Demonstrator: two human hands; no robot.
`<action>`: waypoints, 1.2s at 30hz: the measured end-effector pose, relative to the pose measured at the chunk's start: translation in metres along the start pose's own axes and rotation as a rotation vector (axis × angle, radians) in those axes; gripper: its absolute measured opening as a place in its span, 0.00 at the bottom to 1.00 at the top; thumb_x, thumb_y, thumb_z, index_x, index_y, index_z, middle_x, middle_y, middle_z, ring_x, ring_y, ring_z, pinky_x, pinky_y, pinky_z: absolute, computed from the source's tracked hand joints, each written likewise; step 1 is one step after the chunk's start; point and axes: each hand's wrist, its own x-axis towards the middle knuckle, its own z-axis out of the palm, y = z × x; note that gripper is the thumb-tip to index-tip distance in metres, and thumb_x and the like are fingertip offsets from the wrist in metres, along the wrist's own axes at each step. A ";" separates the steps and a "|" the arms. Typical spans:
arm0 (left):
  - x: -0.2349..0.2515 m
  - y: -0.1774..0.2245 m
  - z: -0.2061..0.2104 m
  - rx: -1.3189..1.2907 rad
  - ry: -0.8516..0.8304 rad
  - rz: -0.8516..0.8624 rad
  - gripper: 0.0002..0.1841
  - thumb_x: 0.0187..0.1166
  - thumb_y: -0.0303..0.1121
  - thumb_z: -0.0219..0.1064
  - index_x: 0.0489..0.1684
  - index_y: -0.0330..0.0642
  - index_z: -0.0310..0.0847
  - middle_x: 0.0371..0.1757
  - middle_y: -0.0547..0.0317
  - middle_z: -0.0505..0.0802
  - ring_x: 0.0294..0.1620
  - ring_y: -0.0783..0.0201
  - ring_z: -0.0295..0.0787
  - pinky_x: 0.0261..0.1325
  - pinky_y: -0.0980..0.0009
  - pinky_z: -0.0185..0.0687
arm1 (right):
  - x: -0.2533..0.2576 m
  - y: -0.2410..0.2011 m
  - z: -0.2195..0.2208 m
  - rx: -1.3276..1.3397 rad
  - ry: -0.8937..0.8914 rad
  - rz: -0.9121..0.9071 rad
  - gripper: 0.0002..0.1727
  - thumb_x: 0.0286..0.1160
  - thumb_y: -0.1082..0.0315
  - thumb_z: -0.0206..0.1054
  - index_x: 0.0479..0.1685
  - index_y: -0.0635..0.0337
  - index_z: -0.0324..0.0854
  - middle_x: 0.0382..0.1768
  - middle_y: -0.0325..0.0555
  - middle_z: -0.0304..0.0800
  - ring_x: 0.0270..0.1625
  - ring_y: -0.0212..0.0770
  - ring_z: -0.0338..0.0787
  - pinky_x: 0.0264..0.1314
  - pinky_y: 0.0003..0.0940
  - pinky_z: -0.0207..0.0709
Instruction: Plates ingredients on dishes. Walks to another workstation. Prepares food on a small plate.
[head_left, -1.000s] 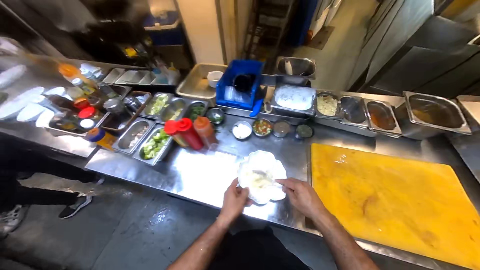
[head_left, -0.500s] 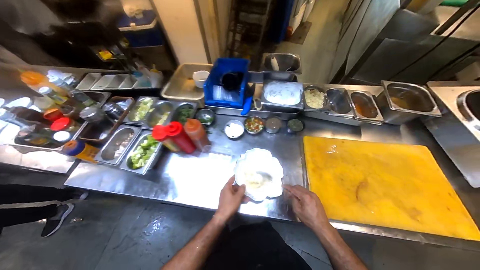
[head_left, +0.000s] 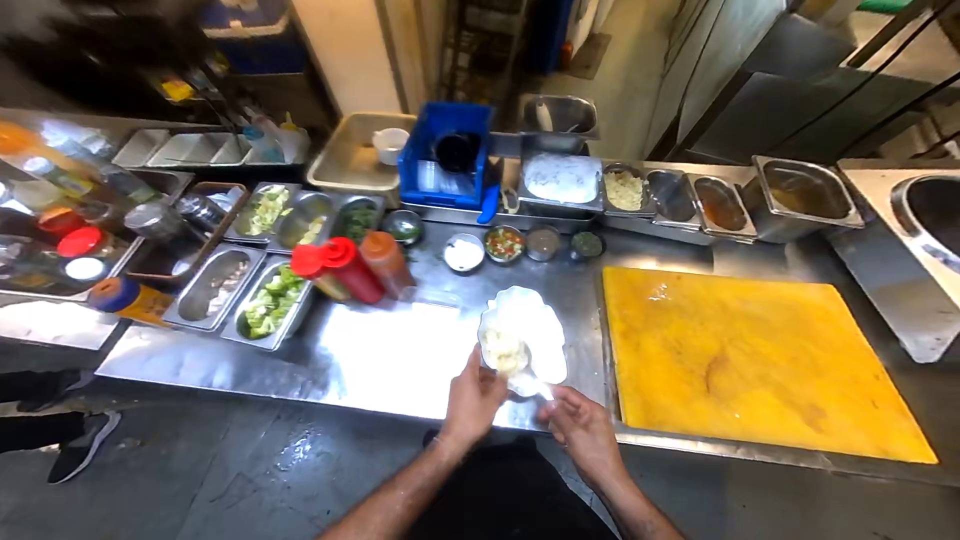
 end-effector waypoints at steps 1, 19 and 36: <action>0.000 0.001 0.000 0.011 -0.004 -0.006 0.39 0.81 0.32 0.70 0.92 0.36 0.52 0.46 0.51 0.96 0.40 0.64 0.97 0.53 0.65 0.95 | 0.001 -0.003 0.005 0.071 -0.030 0.029 0.15 0.84 0.74 0.60 0.63 0.66 0.85 0.34 0.44 0.93 0.18 0.29 0.76 0.18 0.24 0.69; 0.021 -0.036 0.004 -0.356 -0.099 -0.063 0.35 0.84 0.30 0.66 0.90 0.40 0.52 0.53 0.46 0.94 0.45 0.58 0.98 0.55 0.62 0.96 | 0.035 -0.025 0.023 0.507 -0.216 0.232 0.16 0.85 0.78 0.54 0.62 0.71 0.83 0.30 0.48 0.87 0.13 0.23 0.67 0.12 0.16 0.61; -0.041 -0.075 -0.071 -0.639 0.153 -0.156 0.16 0.84 0.24 0.65 0.66 0.33 0.74 0.53 0.47 0.93 0.46 0.57 0.96 0.54 0.63 0.94 | 0.040 -0.001 0.091 -0.794 -0.196 -0.905 0.20 0.80 0.71 0.56 0.64 0.63 0.88 0.39 0.50 0.91 0.36 0.44 0.92 0.39 0.41 0.90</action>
